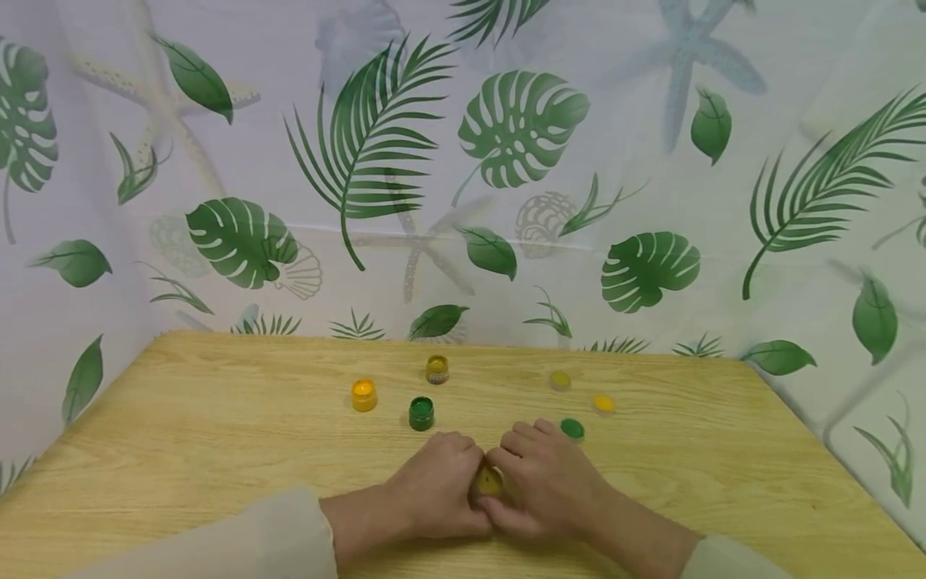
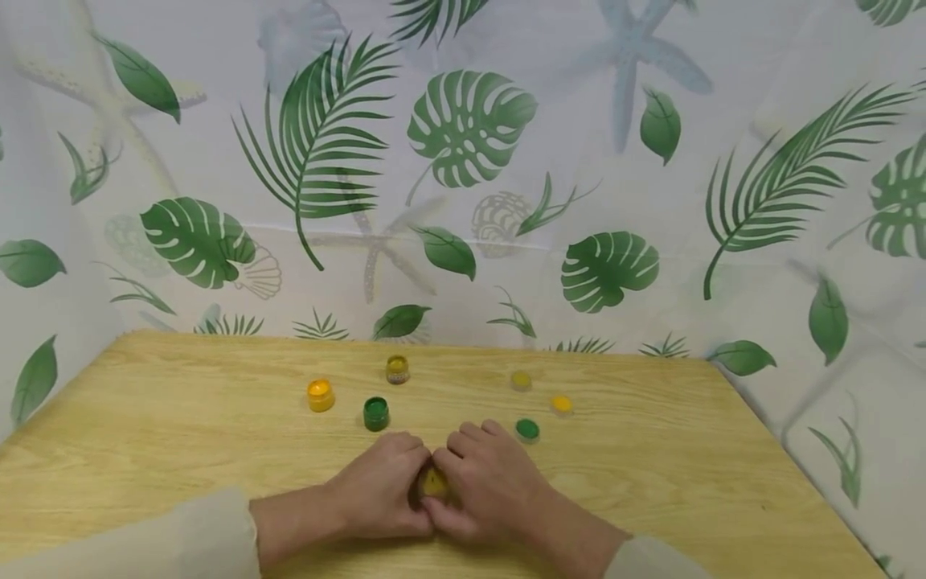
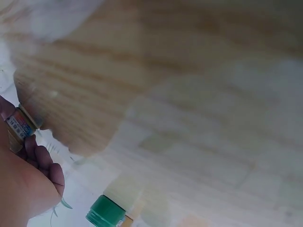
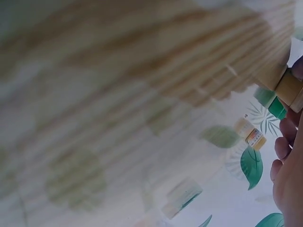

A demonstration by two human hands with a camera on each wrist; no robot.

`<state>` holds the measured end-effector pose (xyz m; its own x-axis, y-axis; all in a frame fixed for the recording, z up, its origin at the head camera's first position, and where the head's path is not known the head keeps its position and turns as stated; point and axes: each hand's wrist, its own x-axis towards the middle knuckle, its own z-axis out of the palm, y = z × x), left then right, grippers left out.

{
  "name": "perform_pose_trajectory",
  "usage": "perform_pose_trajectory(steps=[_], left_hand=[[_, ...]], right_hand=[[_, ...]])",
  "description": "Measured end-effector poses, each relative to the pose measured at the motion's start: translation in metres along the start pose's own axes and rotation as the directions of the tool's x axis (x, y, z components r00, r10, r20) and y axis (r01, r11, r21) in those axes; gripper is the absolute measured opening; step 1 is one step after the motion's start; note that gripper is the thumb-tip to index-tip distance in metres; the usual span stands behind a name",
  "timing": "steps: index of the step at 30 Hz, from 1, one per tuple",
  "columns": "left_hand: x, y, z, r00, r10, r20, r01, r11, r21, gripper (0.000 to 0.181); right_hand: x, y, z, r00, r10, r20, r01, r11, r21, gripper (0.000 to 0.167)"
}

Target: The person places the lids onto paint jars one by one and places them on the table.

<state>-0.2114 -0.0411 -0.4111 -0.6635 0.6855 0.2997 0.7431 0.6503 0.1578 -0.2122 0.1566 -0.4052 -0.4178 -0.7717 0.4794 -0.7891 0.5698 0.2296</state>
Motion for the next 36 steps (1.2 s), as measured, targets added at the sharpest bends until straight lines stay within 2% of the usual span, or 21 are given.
perform_pose_trajectory(steps=[4,7,11,15,19,21,25,36], left_hand=[[0.000,-0.002,0.000,1.000,0.003,-0.013,-0.004,0.999,-0.032,0.029],[0.000,-0.004,-0.001,1.000,0.021,-0.014,-0.021,1.000,-0.018,0.031],[0.000,-0.005,-0.001,0.999,0.031,0.015,-0.031,0.999,0.009,0.034],[-0.001,-0.005,-0.002,0.999,0.018,0.042,-0.018,1.000,0.001,0.033],[0.000,-0.007,-0.002,0.999,-0.006,0.042,0.008,0.999,-0.041,0.030],[0.000,-0.009,-0.001,0.999,-0.006,0.032,0.008,0.999,-0.053,0.029],[0.000,-0.012,-0.001,1.000,0.027,0.000,-0.027,0.999,-0.024,0.028],[0.000,-0.011,-0.001,0.990,0.107,-0.088,-0.104,0.994,0.031,0.032]], right_hand=[[0.002,0.000,0.000,1.000,-0.017,0.014,0.017,1.000,0.008,0.027],[0.003,-0.001,0.000,1.000,-0.016,0.015,0.016,1.000,0.016,0.026],[0.003,-0.001,0.001,0.999,0.007,0.039,-0.009,1.000,0.030,0.032],[0.000,0.000,0.001,0.997,0.035,0.067,-0.038,0.999,0.033,0.036],[-0.001,0.002,0.001,0.997,0.016,0.071,-0.016,1.000,-0.004,0.033],[-0.001,0.003,0.001,0.998,-0.015,0.065,0.017,0.999,-0.029,0.034],[0.002,0.003,0.002,0.997,-0.063,0.049,0.066,0.997,-0.048,0.032],[0.004,0.003,0.003,0.991,-0.125,-0.057,0.123,0.992,-0.036,0.027]])
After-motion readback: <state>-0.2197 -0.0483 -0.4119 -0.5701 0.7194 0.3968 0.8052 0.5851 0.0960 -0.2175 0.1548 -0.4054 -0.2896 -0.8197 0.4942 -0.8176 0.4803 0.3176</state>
